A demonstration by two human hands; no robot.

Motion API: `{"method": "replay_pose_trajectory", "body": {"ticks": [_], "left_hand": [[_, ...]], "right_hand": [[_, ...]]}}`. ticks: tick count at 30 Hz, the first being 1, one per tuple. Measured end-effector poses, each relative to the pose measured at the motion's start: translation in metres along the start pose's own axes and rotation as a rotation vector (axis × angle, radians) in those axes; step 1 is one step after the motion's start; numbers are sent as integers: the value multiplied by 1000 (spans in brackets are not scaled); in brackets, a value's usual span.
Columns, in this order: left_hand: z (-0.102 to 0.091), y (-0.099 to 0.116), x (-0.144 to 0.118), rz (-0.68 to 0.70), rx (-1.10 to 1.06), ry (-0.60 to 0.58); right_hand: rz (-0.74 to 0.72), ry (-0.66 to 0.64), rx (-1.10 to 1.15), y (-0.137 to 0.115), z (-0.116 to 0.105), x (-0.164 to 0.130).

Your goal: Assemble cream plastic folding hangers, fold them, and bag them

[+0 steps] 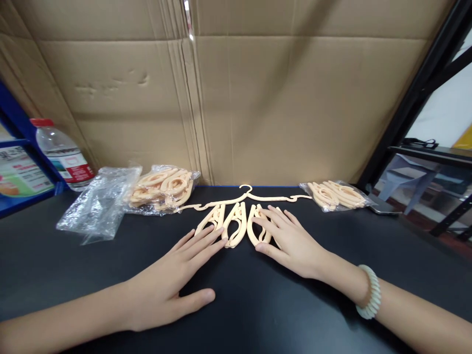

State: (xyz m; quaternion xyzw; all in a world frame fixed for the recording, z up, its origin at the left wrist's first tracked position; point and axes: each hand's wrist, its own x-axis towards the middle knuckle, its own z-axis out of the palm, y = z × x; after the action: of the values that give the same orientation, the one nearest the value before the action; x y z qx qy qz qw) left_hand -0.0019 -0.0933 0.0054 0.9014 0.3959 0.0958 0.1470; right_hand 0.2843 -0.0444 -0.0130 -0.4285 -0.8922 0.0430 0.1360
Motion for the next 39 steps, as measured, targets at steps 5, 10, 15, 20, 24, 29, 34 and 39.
{"method": "replay_pose_trajectory", "body": {"ticks": [5,10,15,20,24,29,34,39], "left_hand": [[5,0,-3,25,-16,165],[1,-2,-3,72,-140,323],[-8,-8,2,-73,-392,439],[-12,-13,6,-307,-636,451],[-12,-14,8,-371,-737,473],[-13,-13,9,-385,-724,473],[-12,-14,8,-375,-696,469],[-11,-16,8,-369,-701,478]], "right_hand": [[-28,299,167,7,-7,-4],[108,529,244,32,-15,-6],[305,499,329,51,-10,-2],[346,460,390,50,-9,0],[319,482,357,49,-11,3],[267,473,252,60,-10,10],[221,474,161,74,-11,22],[157,413,104,87,-16,37]]}}
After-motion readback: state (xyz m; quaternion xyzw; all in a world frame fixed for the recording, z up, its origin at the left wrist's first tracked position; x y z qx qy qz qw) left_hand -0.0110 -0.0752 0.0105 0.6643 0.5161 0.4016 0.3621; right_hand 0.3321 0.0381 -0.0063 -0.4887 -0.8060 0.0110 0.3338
